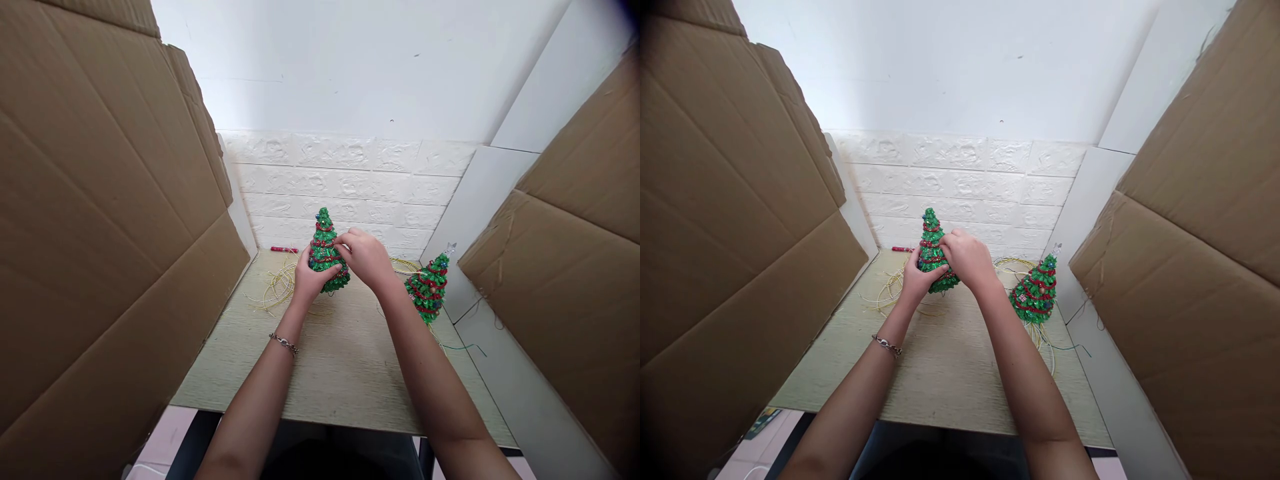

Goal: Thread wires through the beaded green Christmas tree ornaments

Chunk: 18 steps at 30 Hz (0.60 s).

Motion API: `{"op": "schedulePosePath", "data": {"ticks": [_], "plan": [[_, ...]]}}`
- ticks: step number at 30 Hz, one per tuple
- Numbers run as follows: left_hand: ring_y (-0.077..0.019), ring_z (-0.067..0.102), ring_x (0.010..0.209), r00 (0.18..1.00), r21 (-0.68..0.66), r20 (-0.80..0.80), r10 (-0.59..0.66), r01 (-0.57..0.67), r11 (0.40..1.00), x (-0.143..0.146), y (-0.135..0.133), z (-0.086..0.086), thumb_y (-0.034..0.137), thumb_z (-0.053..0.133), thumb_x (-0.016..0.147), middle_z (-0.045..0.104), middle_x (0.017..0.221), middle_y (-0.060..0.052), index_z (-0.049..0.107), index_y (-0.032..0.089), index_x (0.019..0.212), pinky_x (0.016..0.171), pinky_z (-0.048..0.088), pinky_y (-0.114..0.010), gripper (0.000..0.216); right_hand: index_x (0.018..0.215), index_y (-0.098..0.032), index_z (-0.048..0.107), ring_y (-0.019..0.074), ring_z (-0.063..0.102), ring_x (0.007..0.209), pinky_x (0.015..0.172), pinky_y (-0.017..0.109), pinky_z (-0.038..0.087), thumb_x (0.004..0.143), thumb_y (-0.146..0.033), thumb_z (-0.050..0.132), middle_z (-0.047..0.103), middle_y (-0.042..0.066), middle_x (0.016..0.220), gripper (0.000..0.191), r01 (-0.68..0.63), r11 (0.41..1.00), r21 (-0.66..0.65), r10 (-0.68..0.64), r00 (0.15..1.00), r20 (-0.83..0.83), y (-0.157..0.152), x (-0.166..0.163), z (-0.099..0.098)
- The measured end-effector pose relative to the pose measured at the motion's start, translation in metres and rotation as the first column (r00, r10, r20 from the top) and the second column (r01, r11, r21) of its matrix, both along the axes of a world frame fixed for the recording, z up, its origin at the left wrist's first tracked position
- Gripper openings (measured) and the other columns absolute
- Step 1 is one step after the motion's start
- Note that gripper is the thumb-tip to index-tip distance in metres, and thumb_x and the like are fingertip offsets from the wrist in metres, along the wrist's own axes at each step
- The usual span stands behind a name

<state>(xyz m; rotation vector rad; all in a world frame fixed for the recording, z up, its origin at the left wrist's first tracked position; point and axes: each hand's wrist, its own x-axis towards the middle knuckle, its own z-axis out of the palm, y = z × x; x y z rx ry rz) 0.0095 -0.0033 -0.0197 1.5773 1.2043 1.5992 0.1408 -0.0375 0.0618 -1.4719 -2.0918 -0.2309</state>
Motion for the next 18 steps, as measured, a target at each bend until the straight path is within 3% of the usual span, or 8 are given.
{"op": "schedulePosePath", "data": {"ticks": [10, 18], "plan": [[-0.0269, 0.055, 0.114, 1.000, -0.039, -0.007, 0.021, -0.021, 0.999, 0.0005, -0.0006, 0.0001, 0.035, 0.081, 0.052, 0.058, 0.123, -0.013, 0.050, 0.014, 0.124, 0.095, 0.045, -0.037, 0.082, 0.094, -0.023, 0.065, 0.0160, 0.058, 0.075, 0.056, 0.026, 0.030, 0.093, -0.029, 0.038, 0.063, 0.003, 0.096, 0.028, 0.069, 0.997, 0.028, -0.070, 0.996, 0.063, -0.0033, -0.0066, -0.0025], [-0.0264, 0.058, 0.108, 0.994, -0.027, 0.082, 0.073, -0.071, 0.997, -0.0002, 0.0037, 0.0017, 0.036, 0.079, 0.053, 0.063, 0.113, -0.012, 0.054, 0.014, 0.118, 0.093, 0.045, -0.038, 0.073, 0.090, -0.020, 0.067, 0.0154, 0.057, 0.081, 0.069, 0.024, 0.037, 0.090, -0.023, 0.042, 0.063, 0.005, 0.091, 0.025, -0.070, 0.995, -0.068, 0.069, 0.997, -0.026, -0.0030, -0.0096, -0.0004]]}}
